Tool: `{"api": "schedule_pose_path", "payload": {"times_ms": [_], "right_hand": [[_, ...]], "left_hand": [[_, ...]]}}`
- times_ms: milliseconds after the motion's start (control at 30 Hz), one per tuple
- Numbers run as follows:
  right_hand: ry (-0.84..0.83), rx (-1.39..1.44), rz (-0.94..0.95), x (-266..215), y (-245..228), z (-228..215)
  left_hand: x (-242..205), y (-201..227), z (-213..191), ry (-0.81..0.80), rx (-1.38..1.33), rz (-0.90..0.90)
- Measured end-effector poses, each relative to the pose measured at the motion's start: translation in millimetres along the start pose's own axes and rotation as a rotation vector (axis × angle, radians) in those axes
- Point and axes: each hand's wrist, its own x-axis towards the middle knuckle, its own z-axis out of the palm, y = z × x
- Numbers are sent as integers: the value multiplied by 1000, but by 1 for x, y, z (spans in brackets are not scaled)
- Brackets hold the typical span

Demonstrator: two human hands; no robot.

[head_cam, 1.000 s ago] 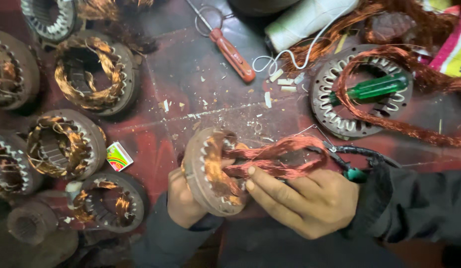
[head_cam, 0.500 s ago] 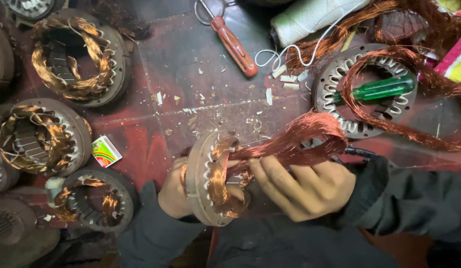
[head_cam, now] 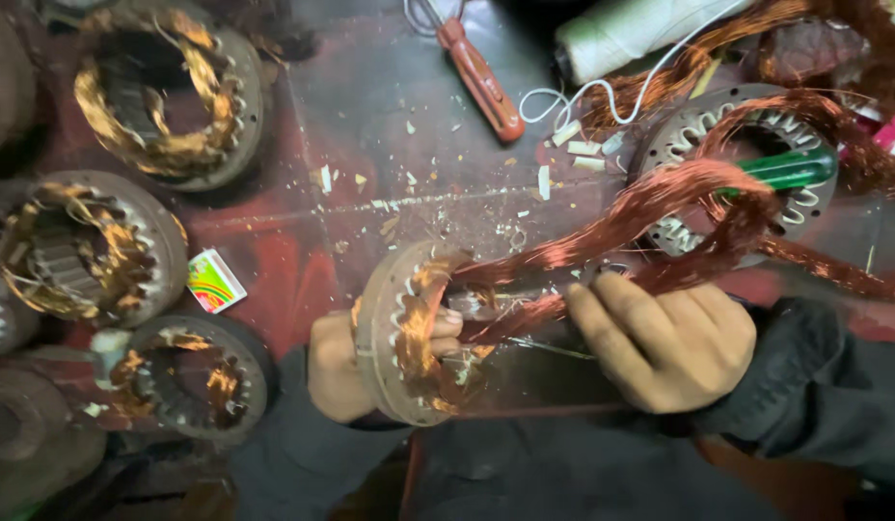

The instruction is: The person winds copper wire around a stator core, using pliers to cut and tuck the wire ends into slots. The person handles multiple stator cores and copper wire bundles on a cluttered workbench.

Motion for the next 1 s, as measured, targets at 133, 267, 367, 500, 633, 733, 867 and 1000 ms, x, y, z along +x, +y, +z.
{"api": "schedule_pose_path", "payload": {"times_ms": [133,267,367,500,633,733,867,1000], "right_hand": [[-20,46,59,-5,0,6],[-11,47,63,-5,2,8],[0,-17,78,-8,1,9],[19,75,200,-6,-2,14],[-66,221,221,8,-14,19],[-94,247,187,15,-10,14],[-50,178,177,13,11,-5],[35,283,310,5,18,-17]], "left_hand": [[-6,-6,-1,70,-168,-147],[-2,-3,-2,203,-381,-352],[-1,2,-6,189,-62,-272],[-1,9,-7,157,184,-203],[3,13,-6,131,68,-166],[3,17,-8,141,136,-160],[8,23,-14,119,331,-70],[9,32,-14,231,444,-71]]}}
